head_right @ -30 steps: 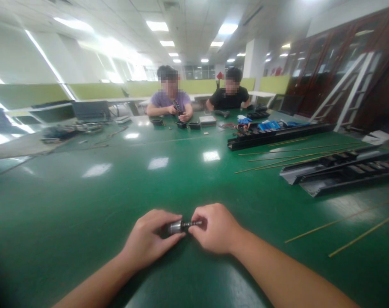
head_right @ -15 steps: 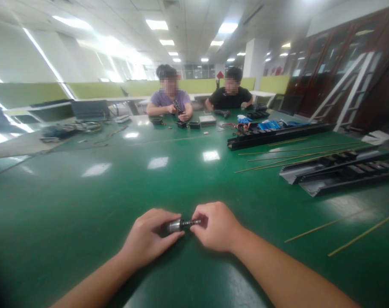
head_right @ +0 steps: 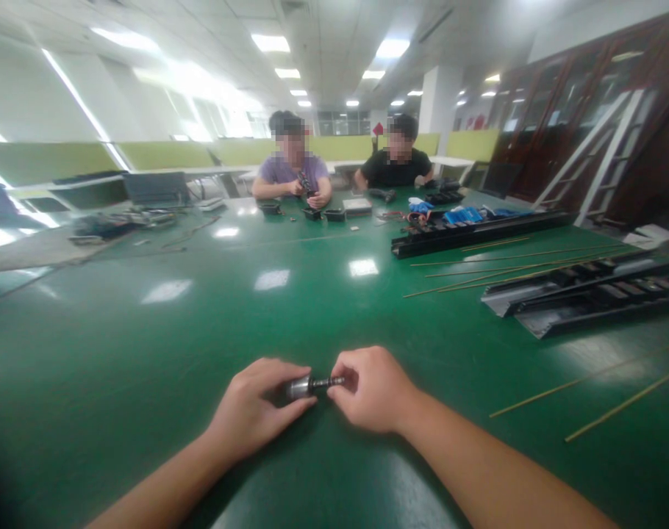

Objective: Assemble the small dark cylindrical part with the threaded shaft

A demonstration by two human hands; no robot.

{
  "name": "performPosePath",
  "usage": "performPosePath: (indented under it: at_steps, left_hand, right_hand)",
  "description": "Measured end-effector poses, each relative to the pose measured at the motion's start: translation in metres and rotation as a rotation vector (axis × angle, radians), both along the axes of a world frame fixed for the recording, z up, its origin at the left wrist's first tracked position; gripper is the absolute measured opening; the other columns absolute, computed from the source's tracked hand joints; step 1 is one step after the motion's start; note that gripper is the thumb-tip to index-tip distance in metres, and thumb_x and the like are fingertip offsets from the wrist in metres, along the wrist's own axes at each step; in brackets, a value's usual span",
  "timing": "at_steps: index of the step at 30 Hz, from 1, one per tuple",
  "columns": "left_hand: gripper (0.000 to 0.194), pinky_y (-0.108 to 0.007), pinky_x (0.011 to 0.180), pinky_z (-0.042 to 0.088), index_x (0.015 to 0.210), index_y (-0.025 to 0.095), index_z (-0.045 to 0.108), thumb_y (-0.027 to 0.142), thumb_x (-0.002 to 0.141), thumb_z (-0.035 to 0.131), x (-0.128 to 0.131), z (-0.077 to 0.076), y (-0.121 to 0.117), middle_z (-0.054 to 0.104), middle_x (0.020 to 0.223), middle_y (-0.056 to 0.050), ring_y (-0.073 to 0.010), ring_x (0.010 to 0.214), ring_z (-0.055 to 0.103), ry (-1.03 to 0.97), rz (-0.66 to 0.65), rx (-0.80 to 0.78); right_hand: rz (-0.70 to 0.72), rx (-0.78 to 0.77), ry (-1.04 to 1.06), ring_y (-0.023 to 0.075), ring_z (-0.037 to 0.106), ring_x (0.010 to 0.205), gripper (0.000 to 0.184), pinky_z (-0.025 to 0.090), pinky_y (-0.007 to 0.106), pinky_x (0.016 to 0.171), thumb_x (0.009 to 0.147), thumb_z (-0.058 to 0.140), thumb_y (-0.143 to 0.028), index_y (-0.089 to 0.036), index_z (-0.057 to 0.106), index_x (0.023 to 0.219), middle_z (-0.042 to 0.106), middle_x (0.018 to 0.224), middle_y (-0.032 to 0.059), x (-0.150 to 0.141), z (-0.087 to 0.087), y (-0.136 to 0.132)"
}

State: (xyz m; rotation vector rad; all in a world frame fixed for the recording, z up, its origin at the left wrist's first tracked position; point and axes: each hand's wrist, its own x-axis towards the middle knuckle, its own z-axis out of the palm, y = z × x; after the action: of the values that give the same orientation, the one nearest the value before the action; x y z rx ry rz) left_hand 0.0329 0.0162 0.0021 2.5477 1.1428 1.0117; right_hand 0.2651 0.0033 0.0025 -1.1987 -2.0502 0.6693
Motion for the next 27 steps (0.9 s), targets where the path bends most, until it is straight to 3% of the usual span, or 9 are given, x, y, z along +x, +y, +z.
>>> performPosePath:
  at_steps: [27]
  left_hand:
    - [0.025,-0.031,0.069,0.051,0.098,0.024,0.073,0.036,0.076,0.079,0.0013,0.0011,0.0,0.074,0.085,-0.001,-0.0185,0.073,0.067,0.012,-0.015,0.013]
  right_hand:
    - [0.012,-0.001,-0.032,0.0121,0.056,0.057,0.004,0.036,0.023,0.055,0.077,0.069,-0.022,-0.019,0.068,0.077,0.065,0.065,-0.0019,0.0026,0.003,0.0002]
